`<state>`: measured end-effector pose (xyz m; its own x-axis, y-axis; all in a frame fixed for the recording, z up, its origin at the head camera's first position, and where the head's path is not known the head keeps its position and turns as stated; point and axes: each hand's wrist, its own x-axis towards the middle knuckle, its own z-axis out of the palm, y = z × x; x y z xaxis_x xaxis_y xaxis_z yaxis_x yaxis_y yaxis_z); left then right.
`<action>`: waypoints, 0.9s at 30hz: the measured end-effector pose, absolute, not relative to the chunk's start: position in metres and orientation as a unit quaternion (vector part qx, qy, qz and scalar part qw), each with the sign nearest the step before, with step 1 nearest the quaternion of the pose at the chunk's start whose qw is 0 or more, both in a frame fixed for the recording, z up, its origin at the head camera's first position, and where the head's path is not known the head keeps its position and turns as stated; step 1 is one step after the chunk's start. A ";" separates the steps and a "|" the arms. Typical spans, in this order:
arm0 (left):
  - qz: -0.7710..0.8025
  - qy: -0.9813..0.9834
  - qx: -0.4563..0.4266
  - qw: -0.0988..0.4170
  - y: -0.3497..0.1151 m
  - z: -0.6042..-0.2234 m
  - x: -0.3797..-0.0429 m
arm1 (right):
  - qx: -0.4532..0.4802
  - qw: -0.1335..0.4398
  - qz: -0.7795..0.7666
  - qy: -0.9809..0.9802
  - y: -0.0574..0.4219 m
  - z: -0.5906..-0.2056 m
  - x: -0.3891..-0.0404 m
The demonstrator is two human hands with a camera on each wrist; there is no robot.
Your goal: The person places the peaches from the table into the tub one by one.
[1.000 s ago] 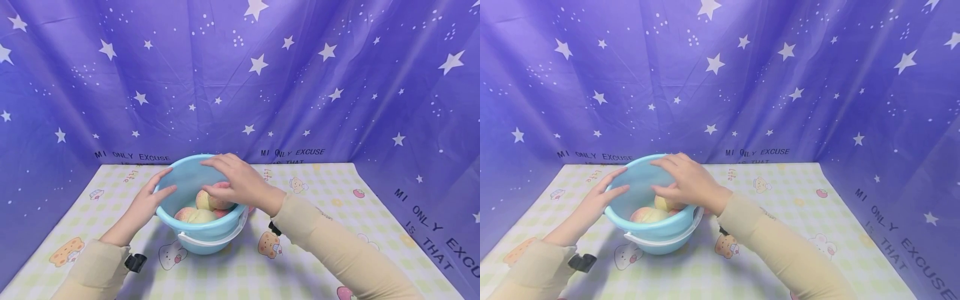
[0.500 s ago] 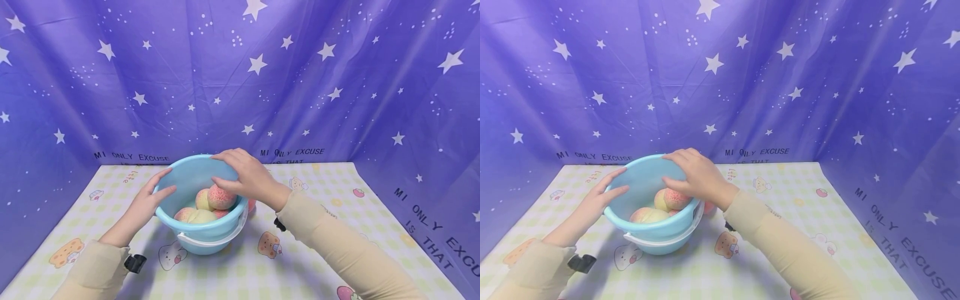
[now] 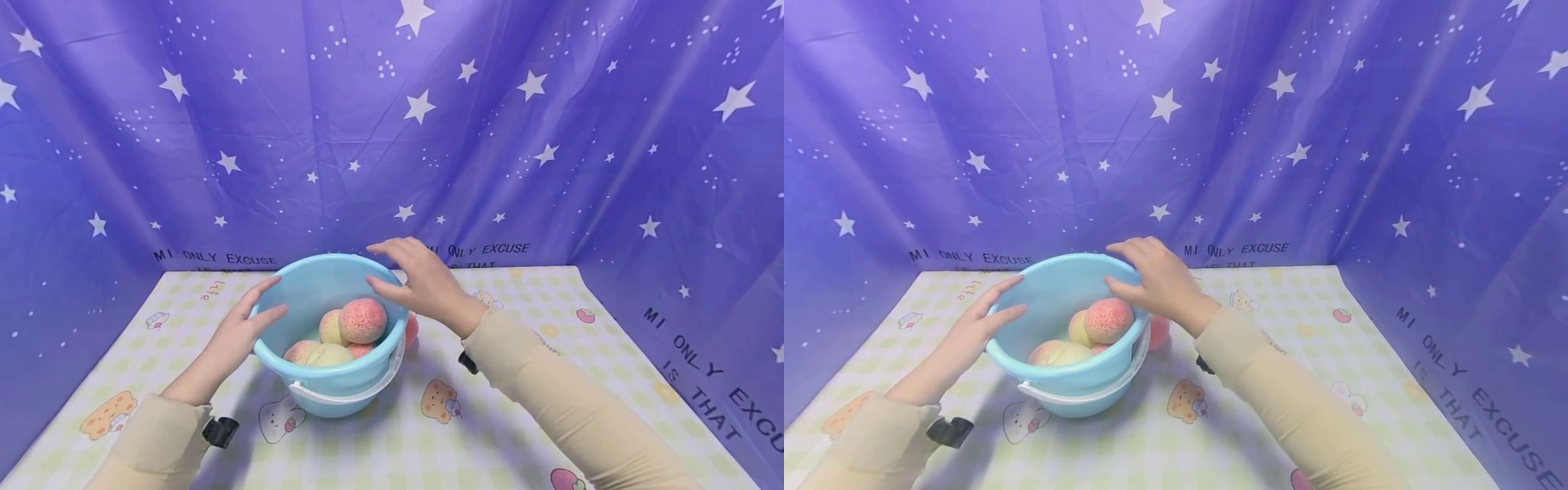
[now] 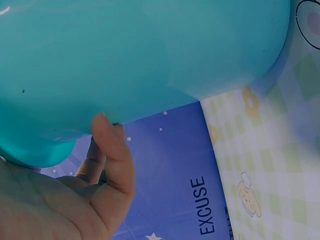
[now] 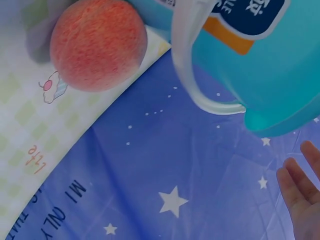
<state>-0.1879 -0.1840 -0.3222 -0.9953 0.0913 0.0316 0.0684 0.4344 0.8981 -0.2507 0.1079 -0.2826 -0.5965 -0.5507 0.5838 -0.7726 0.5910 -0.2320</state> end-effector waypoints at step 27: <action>0.534 0.844 0.050 0.013 -0.185 -0.324 -0.189 | 0.317 0.227 0.263 -0.882 0.135 -0.308 -0.266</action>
